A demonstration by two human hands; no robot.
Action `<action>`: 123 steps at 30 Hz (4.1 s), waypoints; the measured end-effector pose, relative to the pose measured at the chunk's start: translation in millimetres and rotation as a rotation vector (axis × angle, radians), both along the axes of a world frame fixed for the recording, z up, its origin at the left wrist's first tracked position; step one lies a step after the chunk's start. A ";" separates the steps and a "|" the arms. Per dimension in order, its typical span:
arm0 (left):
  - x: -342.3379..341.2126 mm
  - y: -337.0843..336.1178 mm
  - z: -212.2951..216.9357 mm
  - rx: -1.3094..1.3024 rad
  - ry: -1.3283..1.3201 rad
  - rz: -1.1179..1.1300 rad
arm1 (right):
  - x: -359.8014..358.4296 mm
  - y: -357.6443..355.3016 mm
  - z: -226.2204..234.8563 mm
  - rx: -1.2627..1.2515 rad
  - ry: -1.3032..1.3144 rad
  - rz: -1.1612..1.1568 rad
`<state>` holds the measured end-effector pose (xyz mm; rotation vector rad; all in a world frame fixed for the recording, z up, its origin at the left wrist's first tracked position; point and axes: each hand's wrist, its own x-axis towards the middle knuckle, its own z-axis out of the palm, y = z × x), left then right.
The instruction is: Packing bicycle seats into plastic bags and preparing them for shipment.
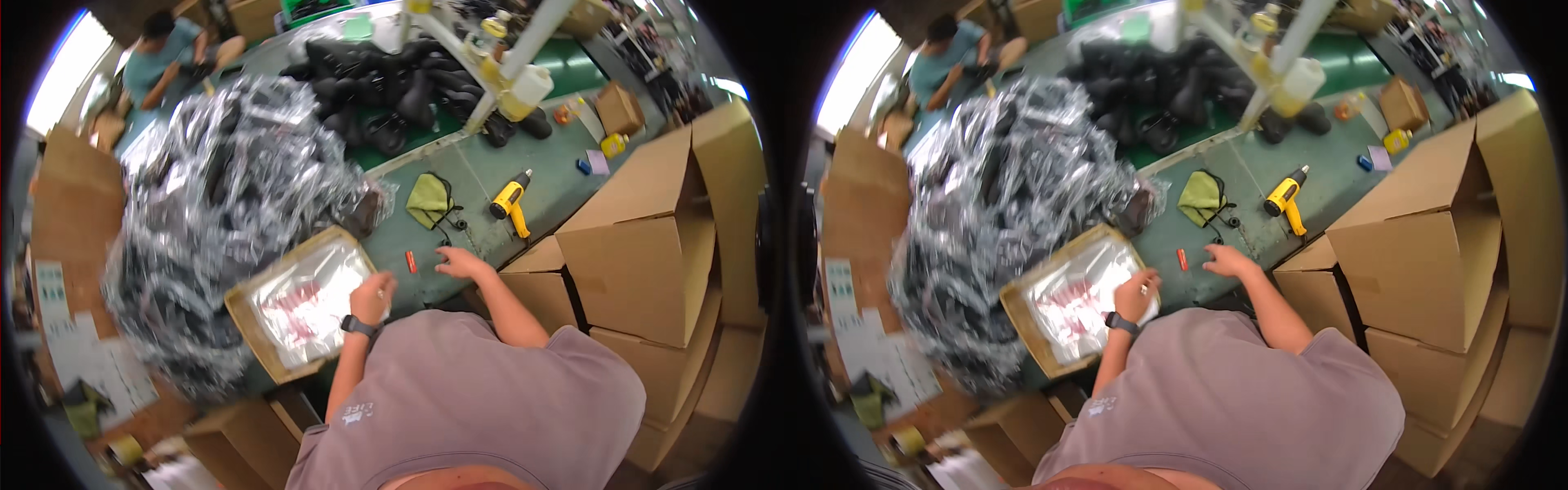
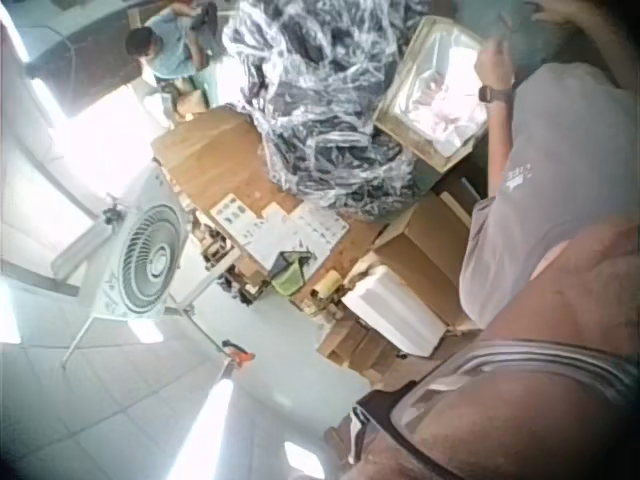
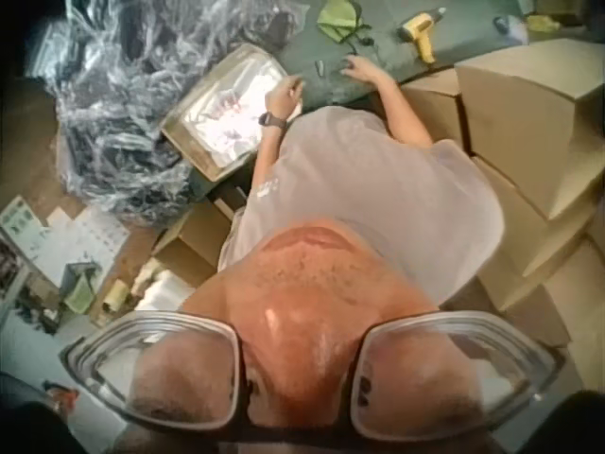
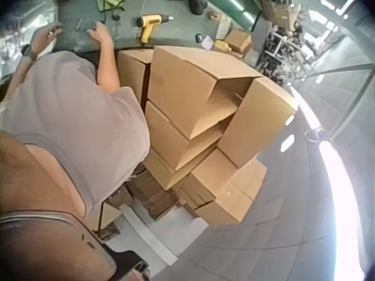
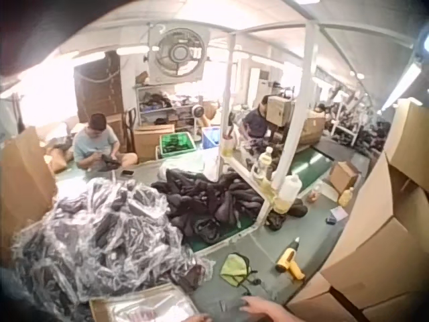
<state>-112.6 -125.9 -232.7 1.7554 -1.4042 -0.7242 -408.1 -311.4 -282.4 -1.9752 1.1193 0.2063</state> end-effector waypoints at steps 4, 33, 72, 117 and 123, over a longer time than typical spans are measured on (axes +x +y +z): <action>-45.4 -52.2 25.7 0.201 0.063 -0.352 | -46.1 -138.9 -42.2 0.154 -0.280 -0.493; -103.8 -214.4 8.4 0.156 0.094 -0.029 | 7.7 -210.8 0.9 0.743 -1.339 -1.792; 161.7 77.1 110.3 -0.510 -0.011 0.717 | 111.5 221.3 198.4 1.795 -0.762 -0.293; 59.2 150.0 186.2 -0.406 0.153 0.286 | 116.1 270.3 217.7 1.613 -0.936 -0.289; 78.7 136.5 208.0 -0.425 0.124 0.357 | 117.7 264.3 217.6 1.580 -0.925 -0.119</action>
